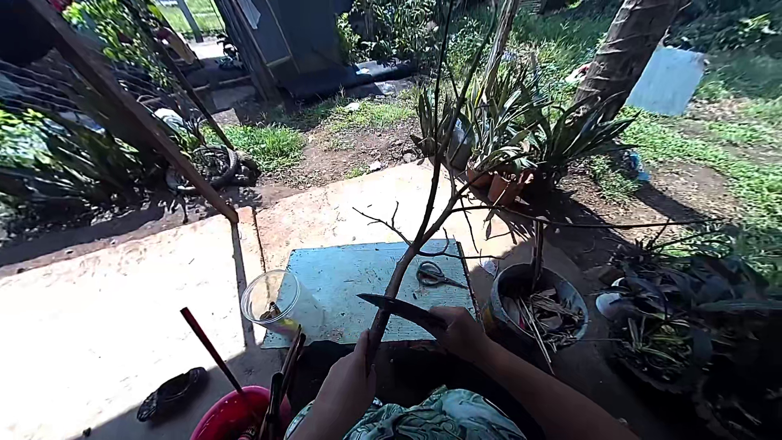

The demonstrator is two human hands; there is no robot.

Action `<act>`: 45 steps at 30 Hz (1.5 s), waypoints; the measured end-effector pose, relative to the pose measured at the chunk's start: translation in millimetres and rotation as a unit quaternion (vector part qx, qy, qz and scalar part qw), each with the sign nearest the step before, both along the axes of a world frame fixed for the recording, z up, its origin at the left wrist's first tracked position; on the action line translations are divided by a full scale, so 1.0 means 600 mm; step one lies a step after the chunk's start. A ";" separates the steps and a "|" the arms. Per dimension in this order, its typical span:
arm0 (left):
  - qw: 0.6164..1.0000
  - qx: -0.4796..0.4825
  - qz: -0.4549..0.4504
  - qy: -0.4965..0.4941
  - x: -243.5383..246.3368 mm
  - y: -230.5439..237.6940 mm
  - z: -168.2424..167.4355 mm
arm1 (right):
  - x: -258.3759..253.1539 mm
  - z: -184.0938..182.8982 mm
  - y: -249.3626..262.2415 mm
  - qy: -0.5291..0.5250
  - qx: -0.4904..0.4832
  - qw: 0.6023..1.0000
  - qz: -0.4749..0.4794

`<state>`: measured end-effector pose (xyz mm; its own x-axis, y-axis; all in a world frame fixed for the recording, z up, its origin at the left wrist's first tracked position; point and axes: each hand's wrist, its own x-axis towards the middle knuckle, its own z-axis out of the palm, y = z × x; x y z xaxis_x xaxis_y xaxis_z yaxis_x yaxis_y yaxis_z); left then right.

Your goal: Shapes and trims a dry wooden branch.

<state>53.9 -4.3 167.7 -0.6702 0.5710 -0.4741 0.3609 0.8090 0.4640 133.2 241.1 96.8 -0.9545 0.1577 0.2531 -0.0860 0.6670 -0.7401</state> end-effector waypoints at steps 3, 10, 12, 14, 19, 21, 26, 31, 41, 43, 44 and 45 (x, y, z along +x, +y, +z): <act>0.997 0.073 -0.001 0.025 0.007 -0.002 -0.014 | -0.019 -0.009 0.046 0.033 -0.018 0.994 -0.099; 0.995 0.090 -0.028 0.030 0.009 0.008 -0.017 | -0.090 -0.047 0.155 -0.046 -0.027 0.959 -0.277; 0.996 0.075 -0.042 0.032 0.011 0.011 -0.005 | -0.084 -0.068 0.135 -0.005 -0.034 0.959 -0.283; 0.996 0.067 -0.050 0.034 0.014 0.015 0.001 | -0.068 -0.085 0.093 0.043 -0.047 0.958 -0.279; 0.997 0.057 -0.045 0.031 -0.001 0.024 0.015 | -0.004 -0.083 -0.024 0.161 -0.118 0.961 -0.193; 0.997 0.067 -0.037 0.032 -0.008 0.021 0.014 | 0.012 -0.076 -0.048 0.180 -0.145 0.961 -0.151; 0.995 0.092 -0.028 0.028 -0.013 0.013 0.006 | -0.054 -0.052 0.014 0.154 -0.219 0.927 -0.263; 0.997 0.072 -0.032 0.025 -0.010 0.014 0.011 | -0.129 -0.074 0.088 0.057 -0.173 0.927 -0.327; 0.996 0.079 -0.041 0.030 -0.029 0.025 0.009 | -0.019 -0.089 -0.067 0.115 -0.356 0.912 -0.166; 0.994 0.097 -0.036 0.023 -0.036 0.021 0.002 | -0.016 -0.087 -0.071 0.106 -0.397 0.899 -0.151; 0.994 0.106 -0.030 0.022 -0.038 0.018 -0.003 | -0.029 -0.090 -0.063 0.113 -0.410 0.890 -0.164; 0.993 0.110 -0.025 0.021 -0.039 0.014 -0.008 | -0.048 -0.092 -0.051 0.122 -0.420 0.878 -0.193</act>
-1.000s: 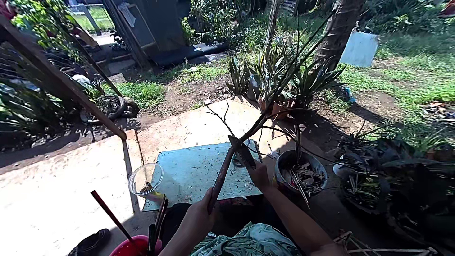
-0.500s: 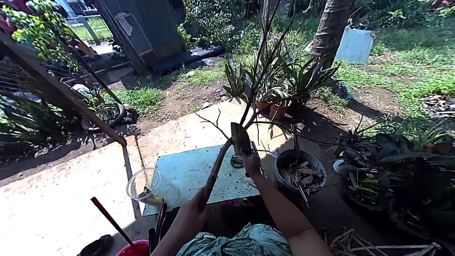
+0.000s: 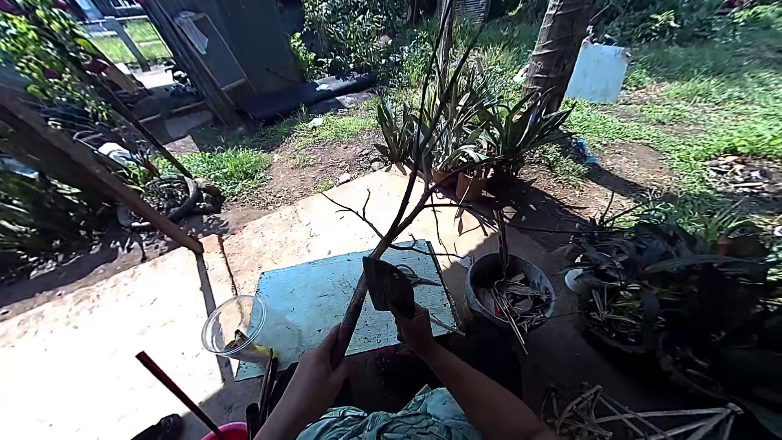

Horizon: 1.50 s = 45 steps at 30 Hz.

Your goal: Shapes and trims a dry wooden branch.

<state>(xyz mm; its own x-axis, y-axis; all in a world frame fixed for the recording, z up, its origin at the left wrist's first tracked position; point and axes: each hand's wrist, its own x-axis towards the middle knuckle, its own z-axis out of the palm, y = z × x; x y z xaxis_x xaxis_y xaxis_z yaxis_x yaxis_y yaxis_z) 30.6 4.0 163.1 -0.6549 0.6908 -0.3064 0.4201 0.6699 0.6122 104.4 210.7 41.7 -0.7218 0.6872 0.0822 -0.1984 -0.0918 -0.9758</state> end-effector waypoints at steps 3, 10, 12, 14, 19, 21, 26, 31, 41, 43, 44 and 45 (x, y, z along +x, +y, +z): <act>1.000 0.005 0.014 -0.009 0.000 -0.011 -0.004 | -0.076 -0.012 0.063 -0.050 -0.013 0.995 -0.088; 1.000 -0.019 0.016 -0.007 0.021 -0.005 0.001 | -0.136 -0.040 0.070 -0.079 0.022 0.991 -0.106; 1.000 -0.012 0.015 0.001 0.023 -0.006 -0.005 | -0.124 -0.033 0.058 -0.048 0.012 0.994 -0.101; 1.000 -0.004 0.015 0.010 0.010 -0.006 -0.010 | -0.100 -0.019 0.043 -0.037 0.048 0.996 -0.069; 0.999 -0.014 0.021 -0.027 -0.007 0.001 0.002 | -0.011 0.013 -0.033 -0.010 -0.049 0.998 0.044; 0.990 0.033 0.046 -0.125 -0.021 -0.001 0.000 | 0.026 0.009 -0.049 -0.013 -0.076 0.993 0.094; 0.790 0.216 0.094 -0.566 -0.046 0.002 -0.070 | 0.071 -0.026 -0.041 -0.020 -0.099 0.995 0.014; 0.781 0.291 0.158 -0.530 -0.011 0.036 -0.013 | 0.079 -0.059 0.006 -0.040 -0.110 0.982 -0.149; 0.913 0.243 0.170 -0.281 -0.003 -0.016 0.003 | 0.098 -0.093 0.016 -0.157 -0.004 0.971 -0.182; 0.927 0.209 0.172 -0.261 0.007 -0.029 -0.020 | 0.098 -0.079 0.014 -0.170 0.119 0.966 -0.156; 0.932 0.195 0.168 -0.256 0.012 -0.035 -0.037 | 0.096 -0.068 0.014 -0.167 0.188 0.957 -0.146; 0.937 0.183 0.163 -0.249 0.017 -0.040 -0.057 | 0.093 -0.055 0.017 -0.157 0.250 0.946 -0.132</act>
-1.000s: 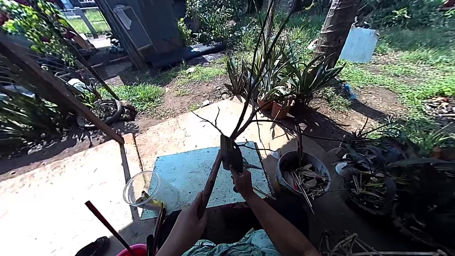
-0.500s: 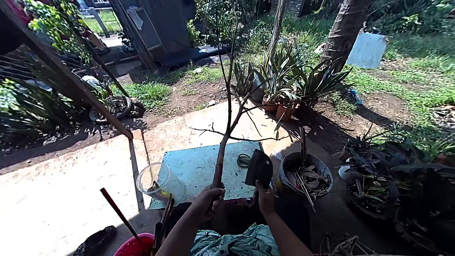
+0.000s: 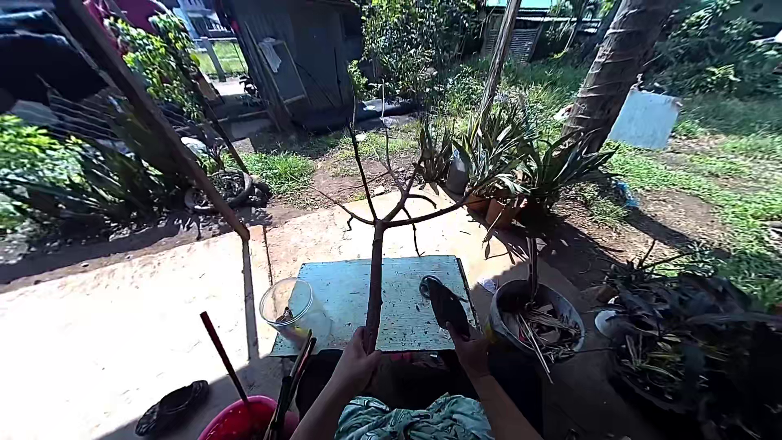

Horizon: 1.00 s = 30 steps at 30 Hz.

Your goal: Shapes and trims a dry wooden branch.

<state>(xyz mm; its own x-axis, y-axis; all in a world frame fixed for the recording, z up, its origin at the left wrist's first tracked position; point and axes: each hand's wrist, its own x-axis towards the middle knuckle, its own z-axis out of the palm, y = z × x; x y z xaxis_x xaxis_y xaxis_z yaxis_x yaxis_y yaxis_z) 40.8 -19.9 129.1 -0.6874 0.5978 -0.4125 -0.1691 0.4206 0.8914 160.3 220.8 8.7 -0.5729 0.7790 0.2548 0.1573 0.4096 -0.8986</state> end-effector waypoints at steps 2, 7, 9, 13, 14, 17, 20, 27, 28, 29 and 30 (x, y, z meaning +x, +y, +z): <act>1.000 -0.007 -0.013 0.006 0.009 -0.003 -0.041 | -0.018 0.026 0.011 -0.009 0.088 0.995 0.050; 0.999 -0.022 -0.043 0.013 0.019 -0.013 -0.082 | -0.083 0.074 0.053 -0.079 0.130 0.981 0.117; 0.998 -0.026 -0.053 0.015 0.019 -0.025 -0.070 | -0.118 0.090 0.074 -0.062 0.143 0.981 0.111; 0.995 -0.062 -0.076 0.033 0.040 -0.043 -0.054 | -0.181 0.145 0.107 -0.082 0.129 0.978 0.141; 0.992 -0.078 -0.084 0.043 0.045 -0.044 -0.052 | -0.194 0.150 0.113 -0.093 0.133 0.975 0.153; 0.987 -0.108 -0.104 0.056 0.044 -0.053 -0.045 | -0.201 0.141 0.111 -0.070 0.128 0.973 0.181; 0.987 -0.104 -0.116 0.034 0.030 -0.049 -0.043 | -0.163 0.117 0.069 -0.019 0.103 0.972 0.212; 0.994 -0.081 -0.071 0.016 0.007 -0.028 -0.039 | -0.034 0.066 -0.060 0.037 0.120 0.949 0.290; 0.994 -0.080 -0.068 0.013 0.009 -0.028 -0.039 | -0.035 0.074 -0.050 0.025 0.136 0.947 0.291; 0.994 -0.082 -0.066 0.010 0.013 -0.028 -0.037 | -0.043 0.087 -0.037 0.018 0.153 0.948 0.280; 0.994 -0.085 -0.064 0.006 0.018 -0.029 -0.035 | -0.057 0.108 -0.022 0.016 0.163 0.952 0.259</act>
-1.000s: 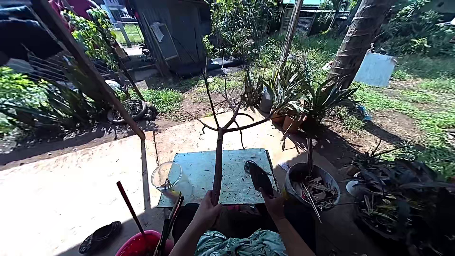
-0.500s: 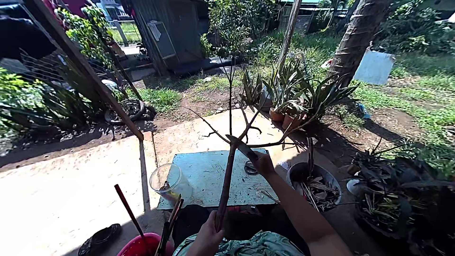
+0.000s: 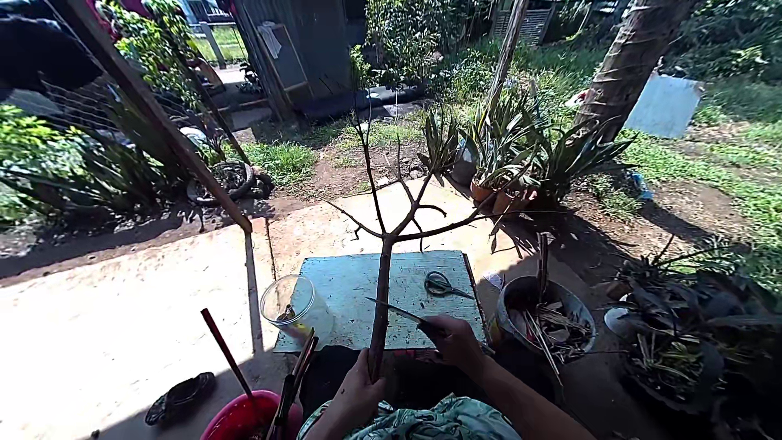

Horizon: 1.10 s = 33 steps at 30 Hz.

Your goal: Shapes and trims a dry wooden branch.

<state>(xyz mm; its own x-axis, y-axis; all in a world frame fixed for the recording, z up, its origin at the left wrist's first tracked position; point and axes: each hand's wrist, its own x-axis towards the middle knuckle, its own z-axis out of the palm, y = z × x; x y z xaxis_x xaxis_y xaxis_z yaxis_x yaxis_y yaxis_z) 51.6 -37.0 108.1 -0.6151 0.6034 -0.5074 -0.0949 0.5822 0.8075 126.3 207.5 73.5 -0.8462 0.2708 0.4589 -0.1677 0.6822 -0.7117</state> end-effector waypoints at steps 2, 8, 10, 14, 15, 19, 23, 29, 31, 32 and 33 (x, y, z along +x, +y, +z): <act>1.000 -0.015 -0.001 0.003 0.014 -0.001 0.002 | -0.037 0.052 0.035 -0.012 -0.001 0.998 -0.063; 0.990 -0.094 -0.064 0.085 0.034 0.009 0.019 | -0.105 0.109 0.093 -0.181 0.165 0.964 -0.102; 0.985 -0.110 -0.085 0.104 0.026 0.012 0.029 | -0.070 0.095 0.068 -0.159 0.220 0.958 -0.097; 0.984 -0.088 -0.105 0.117 0.014 0.029 0.032 | 0.061 0.089 -0.009 -0.113 0.273 0.955 -0.005; 0.987 -0.069 -0.103 0.101 0.014 0.035 0.031 | 0.084 0.097 -0.019 -0.117 0.272 0.955 0.019; 0.994 0.039 -0.085 -0.062 0.022 0.047 0.009 | 0.090 0.153 0.021 -0.181 0.226 0.957 0.009; 0.991 0.042 -0.079 -0.101 0.053 0.051 -0.029 | 0.049 0.187 0.107 -0.245 0.203 0.942 -0.107; 0.992 0.052 -0.038 -0.105 0.080 0.055 -0.038 | 0.089 0.101 0.073 -0.251 0.234 0.930 -0.132; 0.990 0.064 -0.029 -0.120 0.076 0.054 -0.029 | 0.127 0.080 0.022 -0.190 0.240 0.948 -0.082; 0.988 0.072 -0.028 -0.130 0.075 0.053 -0.019 | 0.144 0.070 0.001 -0.176 0.227 0.957 -0.049; 0.986 0.084 -0.023 -0.140 0.076 0.053 -0.005 | 0.154 0.059 -0.014 -0.175 0.215 0.961 -0.021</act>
